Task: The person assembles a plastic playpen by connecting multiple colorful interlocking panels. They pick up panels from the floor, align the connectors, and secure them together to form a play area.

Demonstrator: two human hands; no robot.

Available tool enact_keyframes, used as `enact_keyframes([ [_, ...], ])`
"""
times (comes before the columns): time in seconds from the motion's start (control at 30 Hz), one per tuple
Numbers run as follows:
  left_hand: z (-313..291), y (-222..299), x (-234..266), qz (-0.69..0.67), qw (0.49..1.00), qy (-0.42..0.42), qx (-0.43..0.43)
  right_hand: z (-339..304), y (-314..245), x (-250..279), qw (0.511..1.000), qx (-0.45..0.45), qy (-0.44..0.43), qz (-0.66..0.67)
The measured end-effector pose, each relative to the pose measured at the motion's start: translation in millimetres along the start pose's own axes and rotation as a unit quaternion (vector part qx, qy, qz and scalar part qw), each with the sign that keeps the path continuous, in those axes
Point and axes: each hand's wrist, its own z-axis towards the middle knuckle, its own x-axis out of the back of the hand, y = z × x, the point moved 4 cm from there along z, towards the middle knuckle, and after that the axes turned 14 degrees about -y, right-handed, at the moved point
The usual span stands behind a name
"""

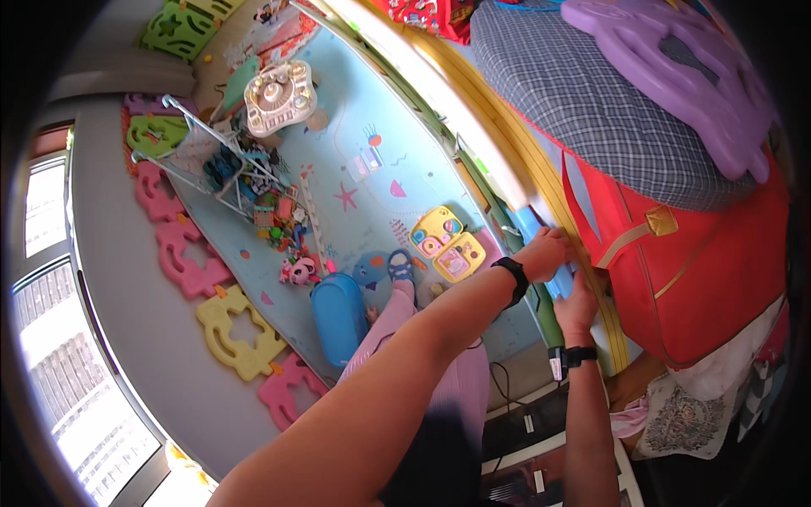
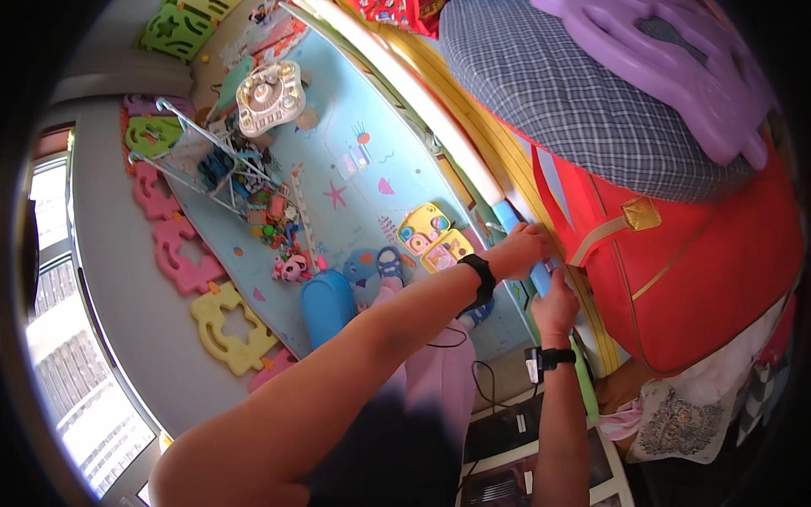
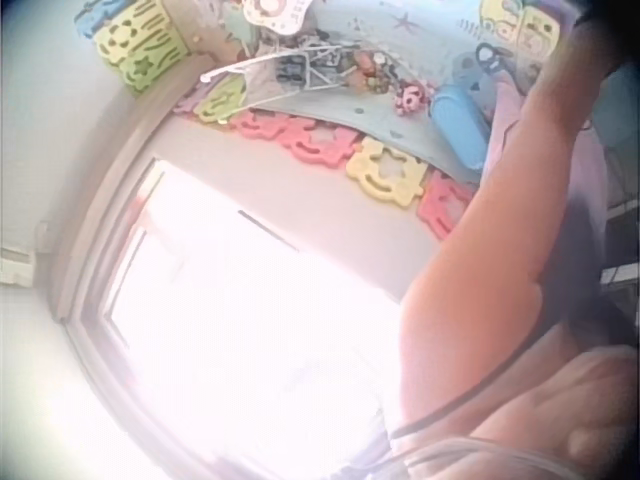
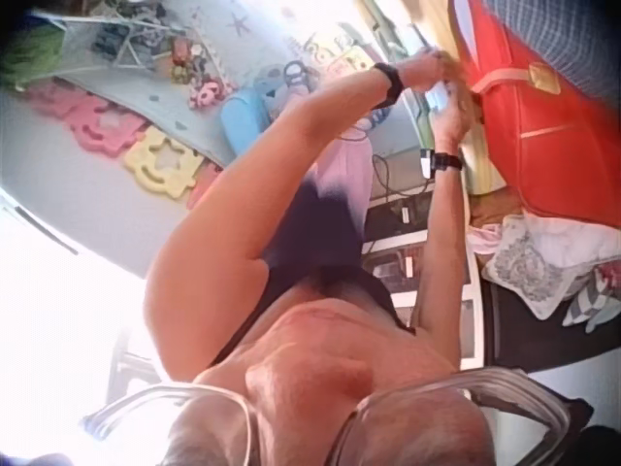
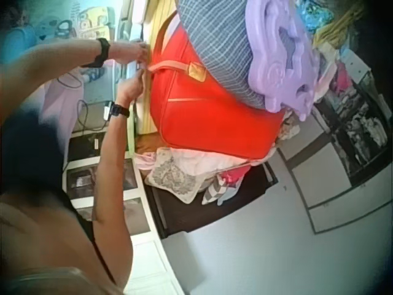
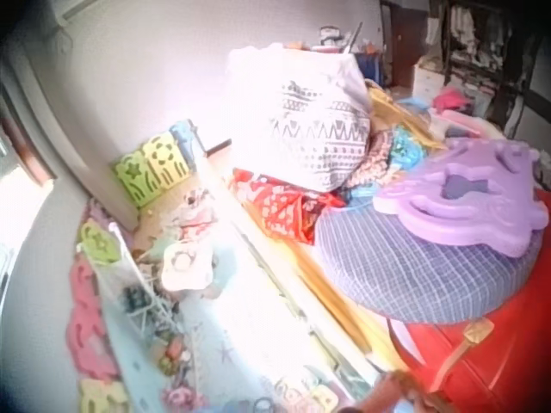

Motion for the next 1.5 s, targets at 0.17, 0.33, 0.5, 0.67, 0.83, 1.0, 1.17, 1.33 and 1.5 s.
enact_keyframes([
  [0.17,-16.2,11.6,11.3,0.043,0.976,0.213,0.011,15.8,8.7,27.2,0.999,0.028,0.022,-0.018],
  [0.33,-145.4,-47.7,23.3,-0.092,0.977,0.182,0.066,3.3,-3.5,22.5,0.995,0.079,0.052,0.016],
  [0.5,-291.5,-132.0,44.1,-0.083,0.933,0.092,0.337,-8.4,-9.2,5.5,0.997,0.042,0.016,0.056],
  [0.67,-242.1,-157.5,192.8,0.153,0.896,0.344,0.237,4.0,0.9,17.0,0.996,0.055,0.061,0.033],
  [0.83,-144.3,-203.8,301.7,0.46,0.839,0.218,0.193,-2.2,-11.7,-0.5,0.999,-0.002,0.026,0.039],
  [1.0,-145.0,-226.3,299.0,0.424,0.884,0.069,0.186,-30.4,-35.3,-12.7,0.995,0.061,0.033,0.073],
  [1.17,-193.5,-233.7,288.2,0.394,0.899,-0.063,0.179,-56.6,-60.5,-38.7,0.99,0.085,0.014,0.109],
  [1.33,-212.8,-237.0,274.5,0.395,0.89,-0.114,0.199,-67.0,-62.0,-59.6,0.99,0.088,-0.012,0.109],
  [1.5,-228.7,-219.7,252.7,0.386,0.887,-0.142,0.212,-93.9,-60.7,-77.5,0.989,0.026,-0.077,0.12],
])
